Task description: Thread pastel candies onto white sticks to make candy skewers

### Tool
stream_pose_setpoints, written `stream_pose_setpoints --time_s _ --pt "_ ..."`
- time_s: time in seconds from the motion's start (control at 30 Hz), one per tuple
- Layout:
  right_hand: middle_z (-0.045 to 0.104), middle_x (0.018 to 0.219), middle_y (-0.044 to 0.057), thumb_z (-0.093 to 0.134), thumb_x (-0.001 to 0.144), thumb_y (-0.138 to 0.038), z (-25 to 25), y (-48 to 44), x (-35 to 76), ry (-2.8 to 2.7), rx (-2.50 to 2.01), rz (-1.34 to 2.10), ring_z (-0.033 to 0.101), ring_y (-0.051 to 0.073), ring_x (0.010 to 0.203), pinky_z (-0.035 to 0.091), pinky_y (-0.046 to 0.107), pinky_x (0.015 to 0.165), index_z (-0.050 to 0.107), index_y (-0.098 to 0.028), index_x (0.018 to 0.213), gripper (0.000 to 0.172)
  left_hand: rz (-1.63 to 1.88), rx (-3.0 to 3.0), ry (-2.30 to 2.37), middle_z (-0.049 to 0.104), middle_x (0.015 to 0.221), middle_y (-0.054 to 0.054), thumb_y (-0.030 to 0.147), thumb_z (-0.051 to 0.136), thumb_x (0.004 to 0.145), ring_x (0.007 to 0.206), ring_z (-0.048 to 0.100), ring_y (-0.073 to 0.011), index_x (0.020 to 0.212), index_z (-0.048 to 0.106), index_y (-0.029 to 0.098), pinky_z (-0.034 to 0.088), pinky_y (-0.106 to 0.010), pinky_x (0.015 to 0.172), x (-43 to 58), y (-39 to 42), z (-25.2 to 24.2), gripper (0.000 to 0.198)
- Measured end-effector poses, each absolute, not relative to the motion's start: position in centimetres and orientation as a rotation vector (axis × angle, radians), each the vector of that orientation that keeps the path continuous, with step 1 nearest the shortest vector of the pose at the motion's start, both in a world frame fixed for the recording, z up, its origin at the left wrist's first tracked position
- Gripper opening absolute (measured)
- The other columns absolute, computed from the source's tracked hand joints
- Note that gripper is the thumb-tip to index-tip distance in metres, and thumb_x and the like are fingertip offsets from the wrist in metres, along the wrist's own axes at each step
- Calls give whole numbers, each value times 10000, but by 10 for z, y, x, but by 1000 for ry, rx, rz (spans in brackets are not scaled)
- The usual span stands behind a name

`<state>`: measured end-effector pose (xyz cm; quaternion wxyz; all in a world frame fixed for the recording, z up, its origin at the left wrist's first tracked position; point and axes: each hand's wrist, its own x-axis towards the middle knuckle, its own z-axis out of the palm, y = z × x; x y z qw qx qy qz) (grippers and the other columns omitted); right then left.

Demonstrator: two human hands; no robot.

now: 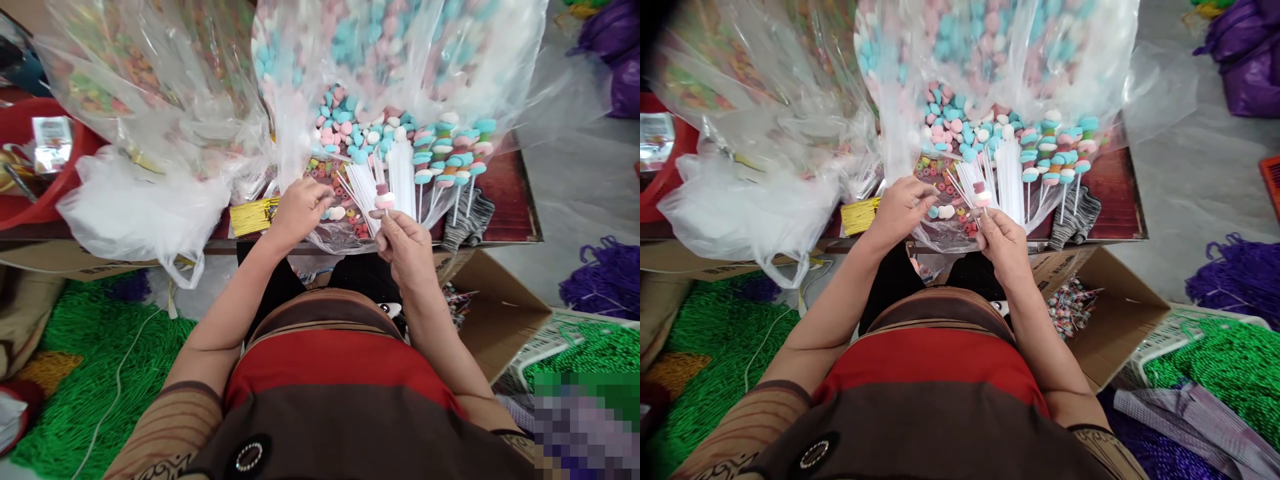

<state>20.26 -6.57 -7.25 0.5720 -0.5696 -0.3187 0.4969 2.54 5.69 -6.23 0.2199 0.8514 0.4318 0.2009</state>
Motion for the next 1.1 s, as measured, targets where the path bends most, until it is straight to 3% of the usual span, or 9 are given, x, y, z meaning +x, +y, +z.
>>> stream_pose_setpoints --time_s 0.2,0.6,0.8,0.9,1.1 --pt "423 512 -84 728 837 -656 -72 -69 200 -745 -1321 1207 225 66 417 131 245 420 705 -219 1004 469 226 2716 1196 686 1118 -151 339 639 953 1139 578 -335 1009 768 195 418 -454 935 29 44 -75 201" --pt "420 518 -85 721 845 -651 -73 -67 197 -761 -1333 1209 250 72 428 141 247 420 697 -216 1003 464 140 2692 1149 704 1102 -146 353 613 967 1133 561 -345 1090 789 192 371 -485 968 38 48 -67 268" --pt "426 516 -82 716 845 -665 -74 -69 200 -758 -1347 1185 251 72 426 154 244 423 700 -214 1008 479 168 2671 1098 726 1058 -142 280 477 1015 1078 593 -331 1192 780 220 383 -487 940 41 49 -76 356" --pt "425 517 -83 711 849 -667 -76 -69 199 -756 -1353 1187 248 71 424 151 242 422 700 -215 1008 479 142 2659 1103 731 1016 -139 241 518 985 1061 603 -325 1103 805 210 389 -479 919 41 55 -80 312" --pt "424 533 -80 705 858 -660 -75 -69 199 -774 -1342 1179 255 73 429 149 250 420 696 -221 991 459 106 2676 1132 723 1069 -168 337 603 956 1109 592 -363 1002 807 166 388 -516 951 48 54 -76 270"
